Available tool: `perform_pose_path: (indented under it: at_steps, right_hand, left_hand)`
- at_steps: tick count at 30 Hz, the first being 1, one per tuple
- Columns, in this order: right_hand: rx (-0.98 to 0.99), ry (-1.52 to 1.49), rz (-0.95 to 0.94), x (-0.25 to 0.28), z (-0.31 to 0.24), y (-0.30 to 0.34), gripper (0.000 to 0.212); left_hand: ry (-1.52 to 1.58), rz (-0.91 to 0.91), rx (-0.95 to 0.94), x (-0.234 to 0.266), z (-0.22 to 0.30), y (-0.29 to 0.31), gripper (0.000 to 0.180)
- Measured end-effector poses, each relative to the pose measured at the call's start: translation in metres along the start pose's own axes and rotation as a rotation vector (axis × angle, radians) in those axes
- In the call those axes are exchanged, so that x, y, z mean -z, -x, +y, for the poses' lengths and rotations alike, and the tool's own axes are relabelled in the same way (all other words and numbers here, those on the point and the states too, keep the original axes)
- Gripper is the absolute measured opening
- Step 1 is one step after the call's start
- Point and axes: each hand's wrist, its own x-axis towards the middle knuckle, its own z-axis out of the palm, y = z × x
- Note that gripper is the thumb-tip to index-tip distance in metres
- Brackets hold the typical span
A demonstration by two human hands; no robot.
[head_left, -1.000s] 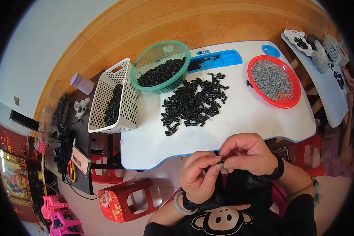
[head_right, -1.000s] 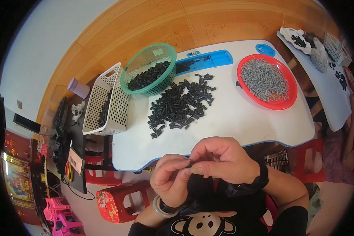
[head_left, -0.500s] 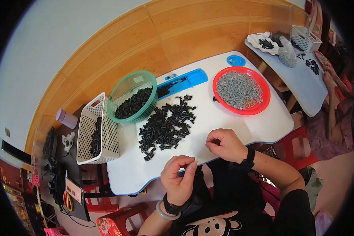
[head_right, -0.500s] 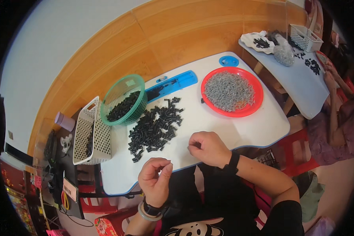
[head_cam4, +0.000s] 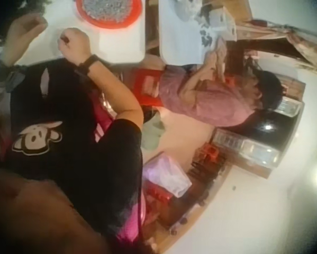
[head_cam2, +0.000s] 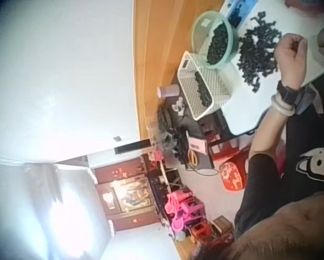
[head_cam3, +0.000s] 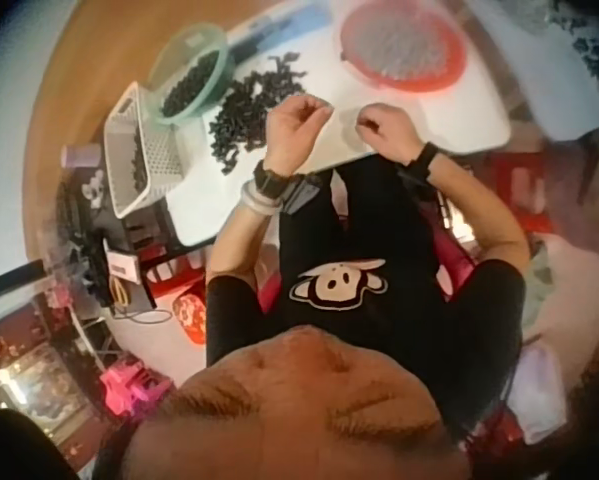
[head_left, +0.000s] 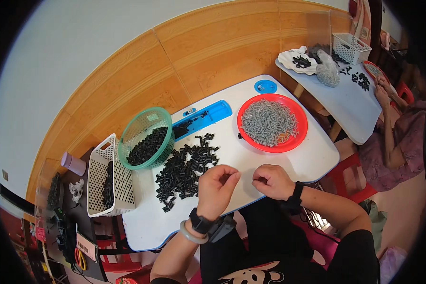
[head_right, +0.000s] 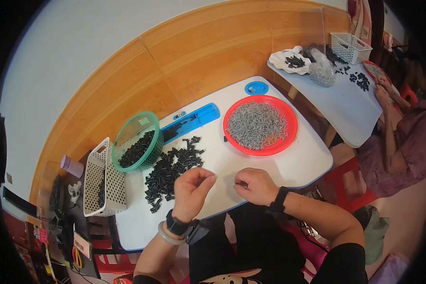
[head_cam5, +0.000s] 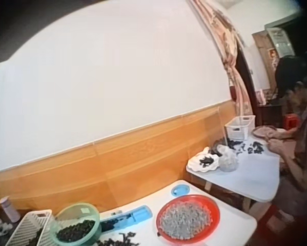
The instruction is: Assembling small black plastic components by inserting tiny metal pins.
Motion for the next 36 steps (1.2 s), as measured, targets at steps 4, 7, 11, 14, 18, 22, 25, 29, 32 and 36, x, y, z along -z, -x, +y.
perform_pose_path:
  at_steps: [4,7,11,14,18,22,25,29,32,36]
  right_hand:
    - [-0.011,-0.045,0.015,0.003,0.006,0.004,0.01]
    - [-0.026,-0.18,0.056,0.003,0.008,0.007,0.009]
    - [-0.079,-0.251,0.071,0.002,0.007,0.008,0.009]
    - [-0.073,-0.245,0.082,0.004,0.008,0.008,0.009]
    - [-0.043,-0.249,0.09,0.002,0.009,0.007,0.01]
    - [-0.043,-0.238,0.097,0.004,0.01,0.007,0.01]
    - [-0.04,-0.251,0.1,0.003,0.009,0.006,0.01]
    - [-0.061,-0.254,0.09,0.005,0.008,0.006,0.009]
    - [-0.053,-0.254,0.098,0.004,0.008,0.006,0.009]
    - [-0.042,-0.254,0.103,0.005,0.008,0.006,0.01]
  left_hand:
    - [-0.173,-0.09,-0.095,-0.022,-0.006,-0.04,0.01]
    - [-0.334,-0.059,-0.236,-0.037,-0.008,-0.069,0.011]
    - [-0.511,-0.063,-0.366,-0.055,-0.03,-0.099,0.014]
    - [-0.564,-0.077,-0.352,-0.068,-0.036,-0.11,0.017]
    - [-0.683,-0.102,-0.31,-0.076,-0.046,-0.118,0.019]
    - [-0.712,-0.106,-0.317,-0.082,-0.048,-0.121,0.015]
    - [-0.749,-0.17,-0.301,-0.082,-0.048,-0.122,0.012]
    - [-0.689,-0.143,-0.332,-0.083,-0.049,-0.124,0.007]
    - [-0.687,-0.157,-0.318,-0.083,-0.047,-0.124,0.007]
    - [-0.628,-0.084,-0.345,-0.086,-0.046,-0.123,0.009]
